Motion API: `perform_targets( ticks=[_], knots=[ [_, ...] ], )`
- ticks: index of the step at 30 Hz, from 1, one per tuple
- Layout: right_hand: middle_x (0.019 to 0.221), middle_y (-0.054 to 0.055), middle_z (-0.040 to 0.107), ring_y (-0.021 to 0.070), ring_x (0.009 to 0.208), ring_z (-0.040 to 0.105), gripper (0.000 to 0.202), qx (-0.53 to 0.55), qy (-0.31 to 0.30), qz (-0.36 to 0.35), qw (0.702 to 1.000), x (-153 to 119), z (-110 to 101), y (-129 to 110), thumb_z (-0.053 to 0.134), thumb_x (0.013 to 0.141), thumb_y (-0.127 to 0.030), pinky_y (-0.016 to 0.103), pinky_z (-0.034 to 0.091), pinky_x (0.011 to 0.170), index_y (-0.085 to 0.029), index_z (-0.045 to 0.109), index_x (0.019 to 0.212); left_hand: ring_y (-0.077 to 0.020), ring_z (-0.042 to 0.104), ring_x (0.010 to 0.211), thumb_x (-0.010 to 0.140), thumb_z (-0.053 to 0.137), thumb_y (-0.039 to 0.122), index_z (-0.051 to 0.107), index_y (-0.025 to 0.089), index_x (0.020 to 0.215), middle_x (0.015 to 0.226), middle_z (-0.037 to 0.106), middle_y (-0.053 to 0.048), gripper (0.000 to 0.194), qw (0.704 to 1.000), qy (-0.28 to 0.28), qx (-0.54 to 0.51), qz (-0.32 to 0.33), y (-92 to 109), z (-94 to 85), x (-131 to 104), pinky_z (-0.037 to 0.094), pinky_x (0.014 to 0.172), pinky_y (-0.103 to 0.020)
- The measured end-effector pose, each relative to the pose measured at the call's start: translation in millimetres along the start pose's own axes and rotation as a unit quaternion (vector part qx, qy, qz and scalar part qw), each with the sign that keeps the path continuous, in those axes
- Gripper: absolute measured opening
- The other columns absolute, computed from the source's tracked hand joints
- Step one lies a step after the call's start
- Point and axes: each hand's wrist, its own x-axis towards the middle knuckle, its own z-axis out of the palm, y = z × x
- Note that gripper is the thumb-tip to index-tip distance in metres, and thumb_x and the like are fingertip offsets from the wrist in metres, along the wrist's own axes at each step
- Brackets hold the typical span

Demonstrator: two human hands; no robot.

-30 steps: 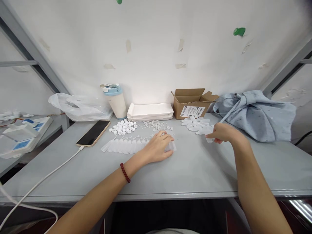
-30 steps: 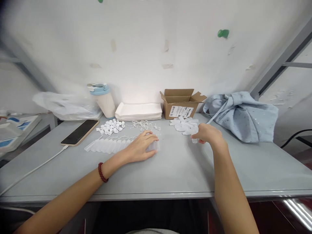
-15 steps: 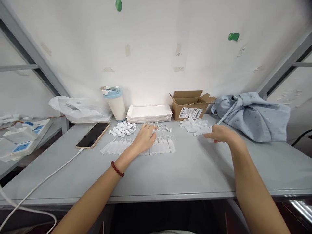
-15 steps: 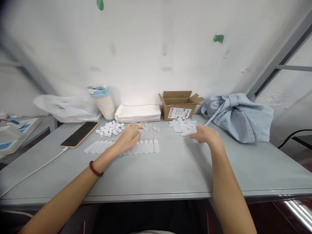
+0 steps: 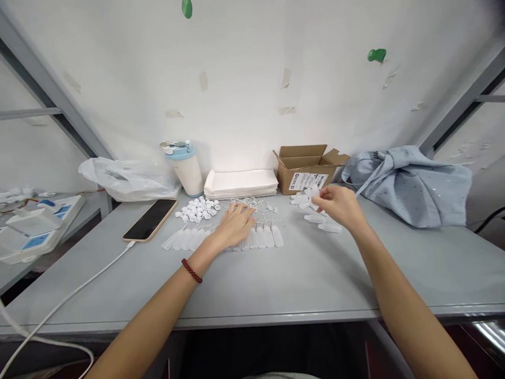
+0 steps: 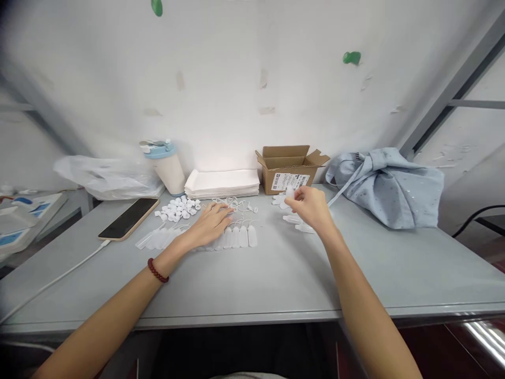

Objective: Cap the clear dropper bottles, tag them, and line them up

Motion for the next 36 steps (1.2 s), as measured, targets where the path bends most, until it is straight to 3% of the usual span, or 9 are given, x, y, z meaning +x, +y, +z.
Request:
perform_targets(
  ticks=[7, 12, 21, 25, 28, 32, 36],
  knots=[
    [0.056, 0.003, 0.062, 0.0166, 0.052, 0.064, 0.008, 0.088, -0.173, 0.007, 0.981, -9.0, 20.0, -9.8, 0.056, 0.066, -0.022, 0.022, 0.043, 0.045, -0.017, 0.052, 0.063, -0.0253, 0.044, 0.106, 0.092, 0.031, 0.028, 0.062, 0.014, 0.099, 0.107, 0.059, -0.010, 0.034, 0.999, 0.042, 0.007, 0.017, -10.2, 5.6, 4.1, 0.039, 0.094, -0.043],
    [0.059, 0.003, 0.064, 0.0153, 0.053, 0.064, 0.008, 0.121, -0.198, 0.012, 0.973, -10.2, 29.4, -10.3, 0.054, 0.067, -0.021, 0.022, 0.047, 0.049, -0.017, 0.052, 0.061, -0.0255, 0.046, 0.106, 0.089, 0.033, 0.022, 0.060, 0.013, 0.104, 0.106, 0.057, -0.011, 0.033, 0.997, 0.079, 0.003, 0.007, -10.4, 4.5, 4.9, 0.040, 0.095, -0.042],
    [0.053, -0.001, 0.058, 0.0142, 0.051, 0.058, 0.008, 0.152, -0.081, -0.029, 0.985, -5.9, 61.2, -2.8, 0.052, 0.068, -0.024, 0.024, 0.042, 0.052, -0.019, 0.048, 0.065, -0.0271, 0.037, 0.119, 0.085, 0.035, 0.014, 0.044, 0.012, 0.129, 0.129, 0.044, -0.013, 0.045, 0.983, 0.183, 0.002, 0.015, -7.6, -2.4, 3.2, 0.036, 0.102, -0.043],
    [0.061, 0.000, 0.059, 0.0138, 0.054, 0.057, 0.009, 0.137, -0.039, -0.069, 0.987, -4.4, 70.1, 0.4, 0.051, 0.071, -0.027, 0.024, 0.041, 0.055, -0.019, 0.048, 0.069, -0.0301, 0.031, 0.125, 0.083, 0.037, 0.012, 0.037, 0.009, 0.135, 0.138, 0.037, -0.015, 0.052, 0.983, 0.177, 0.041, 0.036, -7.1, -3.0, 0.2, 0.034, 0.103, -0.046],
    [0.068, 0.002, 0.061, 0.0148, 0.058, 0.054, 0.012, 0.063, 0.006, -0.130, 0.990, -0.5, 73.8, 3.9, 0.050, 0.074, -0.031, 0.026, 0.040, 0.058, -0.019, 0.049, 0.074, -0.0315, 0.031, 0.126, 0.081, 0.039, 0.009, 0.040, 0.009, 0.134, 0.138, 0.039, -0.016, 0.053, 0.981, 0.184, 0.042, 0.049, -8.3, -0.6, 0.4, 0.035, 0.102, -0.049],
    [0.071, 0.005, 0.062, 0.0162, 0.058, 0.053, 0.013, -0.006, 0.039, -0.200, 0.979, 5.7, 75.3, 9.1, 0.049, 0.076, -0.031, 0.028, 0.038, 0.058, -0.019, 0.050, 0.080, -0.0259, 0.050, 0.111, 0.081, 0.042, 0.012, 0.056, 0.010, 0.117, 0.120, 0.055, -0.015, 0.039, 0.962, 0.255, -0.093, 0.029, -5.1, -0.8, 3.6, 0.042, 0.097, -0.044],
    [0.073, 0.005, 0.061, 0.0149, 0.057, 0.052, 0.013, 0.042, 0.031, -0.238, 0.970, 0.6, 75.1, 6.4, 0.051, 0.077, -0.031, 0.027, 0.040, 0.056, -0.019, 0.050, 0.081, -0.0193, 0.062, 0.087, 0.077, 0.058, 0.022, 0.065, 0.013, 0.093, 0.097, 0.065, -0.009, 0.020, 0.887, 0.293, -0.353, -0.049, 8.9, -7.9, 2.0, 0.050, 0.085, -0.036]
  ],
)
